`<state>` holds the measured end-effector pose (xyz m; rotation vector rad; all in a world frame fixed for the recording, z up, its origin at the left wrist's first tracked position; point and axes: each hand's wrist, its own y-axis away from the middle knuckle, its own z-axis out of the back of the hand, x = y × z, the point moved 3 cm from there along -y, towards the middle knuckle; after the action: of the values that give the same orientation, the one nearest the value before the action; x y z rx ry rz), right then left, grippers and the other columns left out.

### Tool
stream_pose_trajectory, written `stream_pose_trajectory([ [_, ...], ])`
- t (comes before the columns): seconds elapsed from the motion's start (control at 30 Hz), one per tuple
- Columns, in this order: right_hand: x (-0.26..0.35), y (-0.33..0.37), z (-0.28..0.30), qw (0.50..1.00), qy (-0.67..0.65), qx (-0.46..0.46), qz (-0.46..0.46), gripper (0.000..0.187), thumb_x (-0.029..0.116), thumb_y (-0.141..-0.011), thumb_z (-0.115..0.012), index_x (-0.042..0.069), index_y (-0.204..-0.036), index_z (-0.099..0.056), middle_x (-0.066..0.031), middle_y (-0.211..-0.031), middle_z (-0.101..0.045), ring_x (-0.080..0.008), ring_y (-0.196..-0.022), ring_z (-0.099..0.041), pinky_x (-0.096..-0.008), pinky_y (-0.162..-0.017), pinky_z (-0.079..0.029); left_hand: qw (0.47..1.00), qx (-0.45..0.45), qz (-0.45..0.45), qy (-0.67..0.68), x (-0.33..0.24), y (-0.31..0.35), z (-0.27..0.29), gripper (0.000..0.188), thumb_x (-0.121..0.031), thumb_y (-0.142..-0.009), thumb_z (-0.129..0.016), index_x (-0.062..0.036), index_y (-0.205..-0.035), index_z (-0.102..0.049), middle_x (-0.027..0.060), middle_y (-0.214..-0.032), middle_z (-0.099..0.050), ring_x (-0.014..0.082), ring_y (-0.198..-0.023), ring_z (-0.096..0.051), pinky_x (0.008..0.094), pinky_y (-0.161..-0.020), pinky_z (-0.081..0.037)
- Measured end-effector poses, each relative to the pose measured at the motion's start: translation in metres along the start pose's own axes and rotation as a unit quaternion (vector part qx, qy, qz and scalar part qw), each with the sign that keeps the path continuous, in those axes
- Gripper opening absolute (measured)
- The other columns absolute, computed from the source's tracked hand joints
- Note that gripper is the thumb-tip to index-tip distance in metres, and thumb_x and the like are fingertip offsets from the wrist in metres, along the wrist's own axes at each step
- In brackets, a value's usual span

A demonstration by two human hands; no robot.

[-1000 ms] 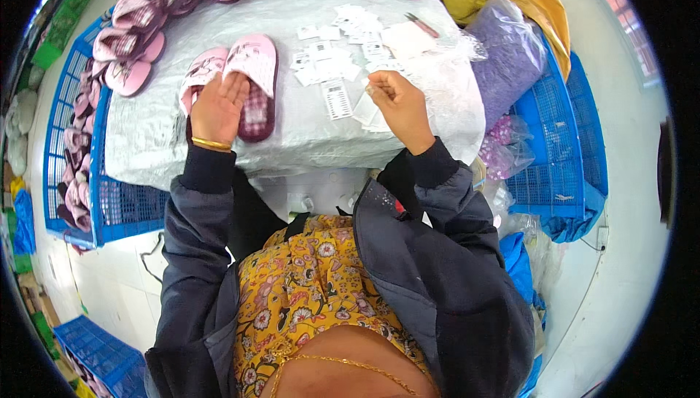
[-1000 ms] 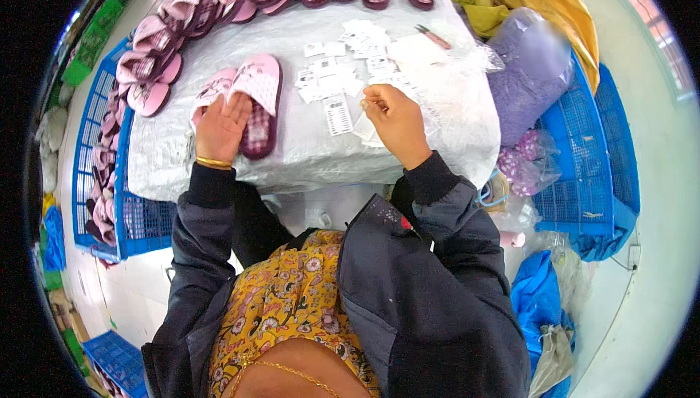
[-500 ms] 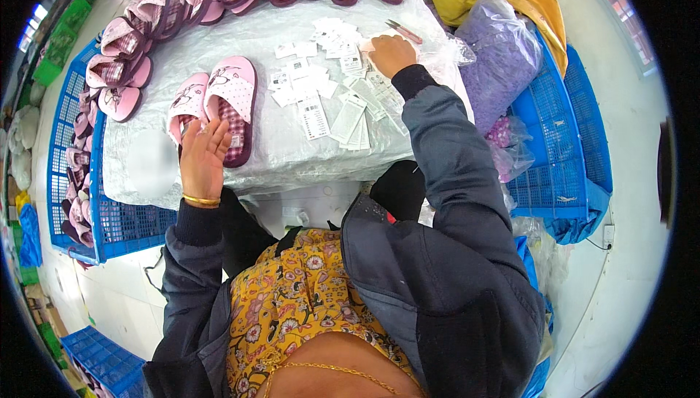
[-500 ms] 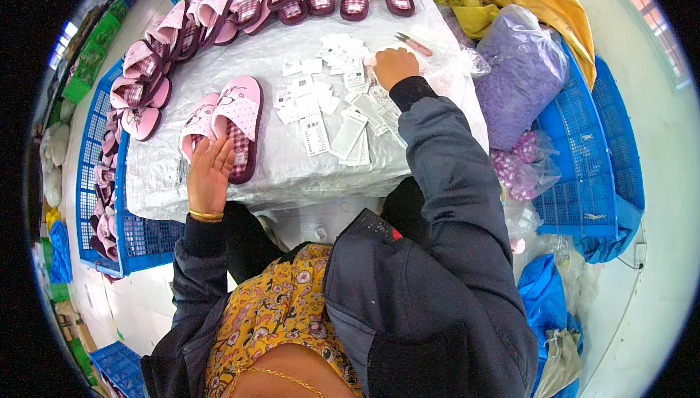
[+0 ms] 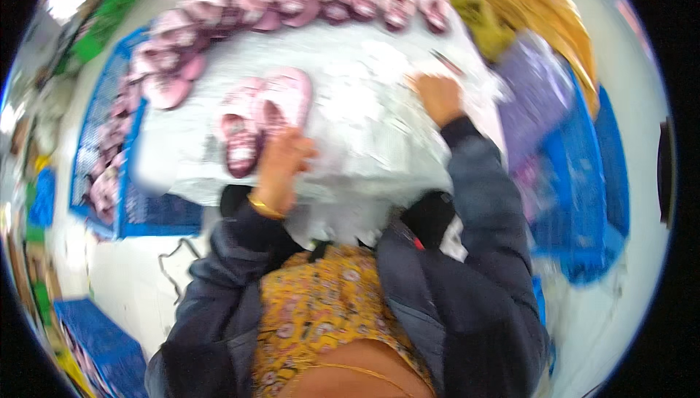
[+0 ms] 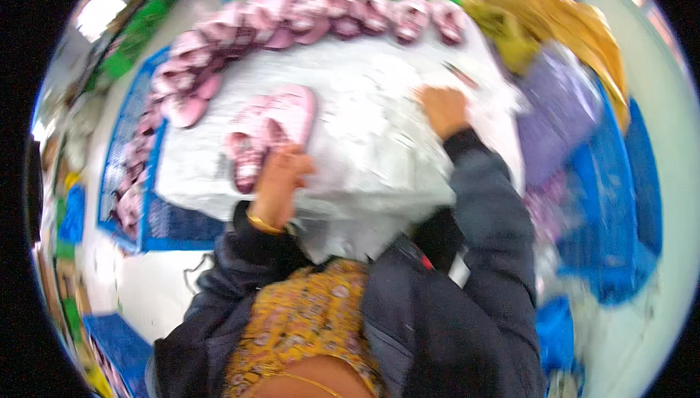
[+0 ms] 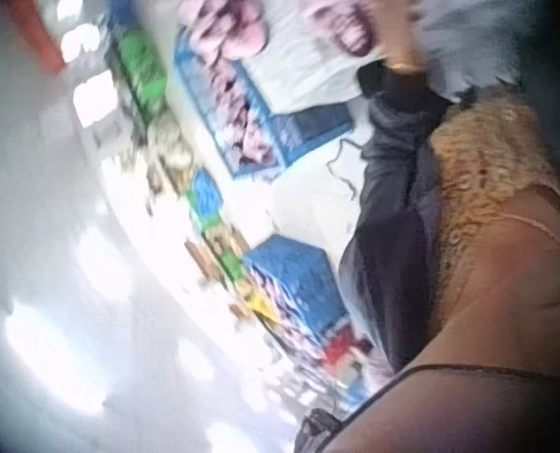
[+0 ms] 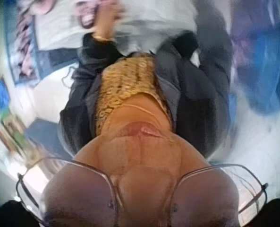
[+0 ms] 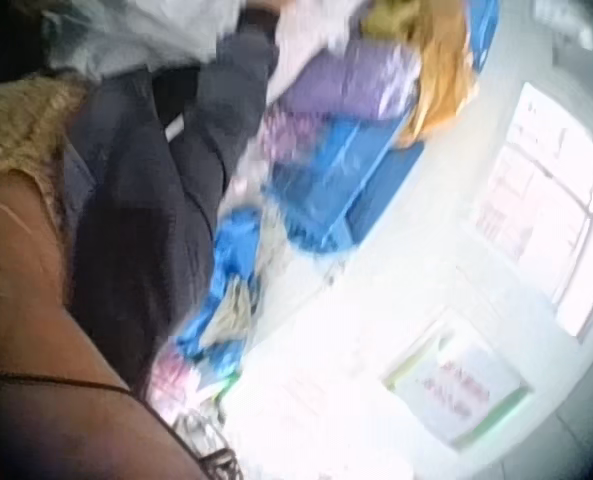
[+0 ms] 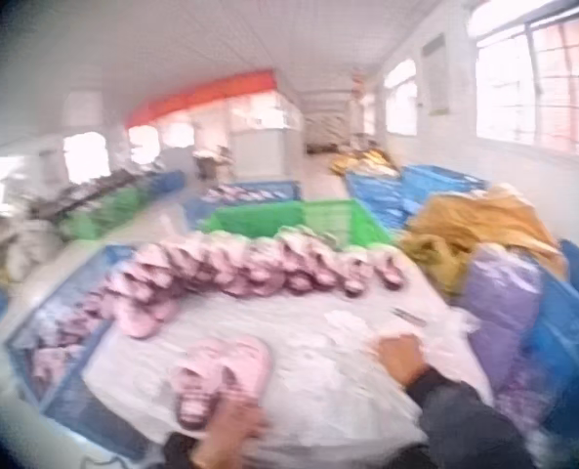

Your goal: The person repeatedly picks up small white labels, peels off backing, and sticks them onto pink slippers. They then place the labeled slippers into a blue crate. The process is repeated for multiple pairs of slippers.

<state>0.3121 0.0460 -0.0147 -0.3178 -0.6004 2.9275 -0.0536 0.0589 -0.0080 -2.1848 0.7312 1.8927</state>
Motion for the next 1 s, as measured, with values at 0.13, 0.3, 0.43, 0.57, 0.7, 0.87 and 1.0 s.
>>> stream_pose_trajectory([
  [0.13, -0.007, 0.014, 0.023, 0.995, -0.029, -0.095, 0.012, 0.01, 0.019, -0.083, -0.059, 0.012, -0.077, -0.062, -0.0088, -0.068, -0.063, -0.0276, -0.068, -0.061, -0.0432, -0.073, -0.044, 0.997, 0.067, 0.002, 0.041, 0.009, -0.003, -0.016, 0.049, -0.017, -0.091, -0.064, -0.0019, -0.132, -0.042, 0.0065, -0.108, -0.062, 0.0152, -0.093, -0.061, 0.0282, -0.073, -0.045],
  [0.3, -0.004, 0.015, 0.043, 0.975, -0.035, -0.22, 0.02, 0.014, 0.021, -0.077, -0.07, 0.013, -0.077, -0.059, -0.0036, -0.078, -0.062, -0.0248, -0.081, -0.059, -0.0408, -0.08, -0.043, 0.996, 0.084, 0.013, 0.007, 0.003, -0.007, -0.035, 0.043, -0.026, -0.095, -0.062, -0.0032, -0.128, -0.047, 0.0042, -0.105, -0.062, 0.0139, -0.094, -0.061, 0.0278, -0.074, -0.045],
  [0.43, 0.025, 0.023, 0.084, 0.944, -0.133, -0.292, 0.076, 0.009, 0.016, -0.076, -0.071, 0.012, -0.082, -0.066, -0.0033, -0.096, -0.066, -0.0246, -0.096, -0.06, -0.0409, -0.086, -0.045, 0.99, 0.13, 0.061, 0.009, 0.006, -0.024, -0.047, 0.03, -0.041, -0.097, -0.056, -0.013, -0.107, -0.061, -0.0009, -0.097, -0.063, 0.0116, -0.092, -0.06, 0.029, -0.075, -0.044],
  [0.57, 0.091, 0.065, 0.131, 0.879, -0.339, -0.292, 0.166, 0.015, 0.015, -0.076, -0.067, 0.016, -0.09, -0.07, -0.0014, -0.109, -0.067, -0.0244, -0.104, -0.06, -0.0397, -0.089, -0.045, 0.94, 0.278, 0.186, 0.067, -0.008, -0.038, -0.065, 0.035, -0.04, -0.099, -0.051, -0.0095, -0.113, -0.062, 0.0015, -0.098, -0.064, 0.012, -0.089, -0.06, 0.0277, -0.076, -0.045],
  [0.7, 0.122, 0.112, 0.14, 0.89, -0.364, -0.246, 0.123, 0.017, 0.014, -0.076, -0.069, 0.019, -0.091, -0.069, 0.0021, -0.117, -0.065, -0.0216, -0.108, -0.059, -0.038, -0.089, -0.045, 0.886, 0.388, 0.222, 0.118, 0.009, -0.038, -0.093, 0.032, -0.023, -0.099, -0.052, -0.0007, -0.121, -0.058, 0.0077, -0.113, -0.064, 0.0148, -0.099, -0.063, 0.0278, -0.086, -0.052],
  [0.87, 0.104, 0.158, 0.143, 0.909, -0.334, -0.249, -0.026, 0.031, 0.014, -0.071, -0.077, 0.016, -0.101, -0.07, -0.0038, -0.117, -0.062, -0.0241, -0.106, -0.059, -0.0371, -0.088, -0.046, 0.92, 0.348, 0.174, 0.041, 0.017, -0.058, -0.127, 0.022, -0.015, -0.096, -0.061, -0.002, -0.114, -0.061, 0.004, -0.099, -0.068, 0.0109, -0.082, -0.065, 0.0253, -0.074, -0.053],
  [1.0, 0.059, 0.225, 0.117, 0.854, -0.313, -0.307, -0.281, 0.022, 0.012, -0.077, -0.078, 0.006, -0.095, -0.066, -0.0114, -0.094, -0.065, -0.0286, -0.089, -0.061, -0.0361, -0.079, -0.05, 0.954, 0.286, 0.085, -0.015, 0.005, -0.069, -0.168, 0.021, -0.018, -0.092, -0.068, -0.0016, -0.105, -0.064, 0.0021, -0.091, -0.067, 0.0083, -0.075, -0.063, 0.0231, -0.066, -0.051],
])
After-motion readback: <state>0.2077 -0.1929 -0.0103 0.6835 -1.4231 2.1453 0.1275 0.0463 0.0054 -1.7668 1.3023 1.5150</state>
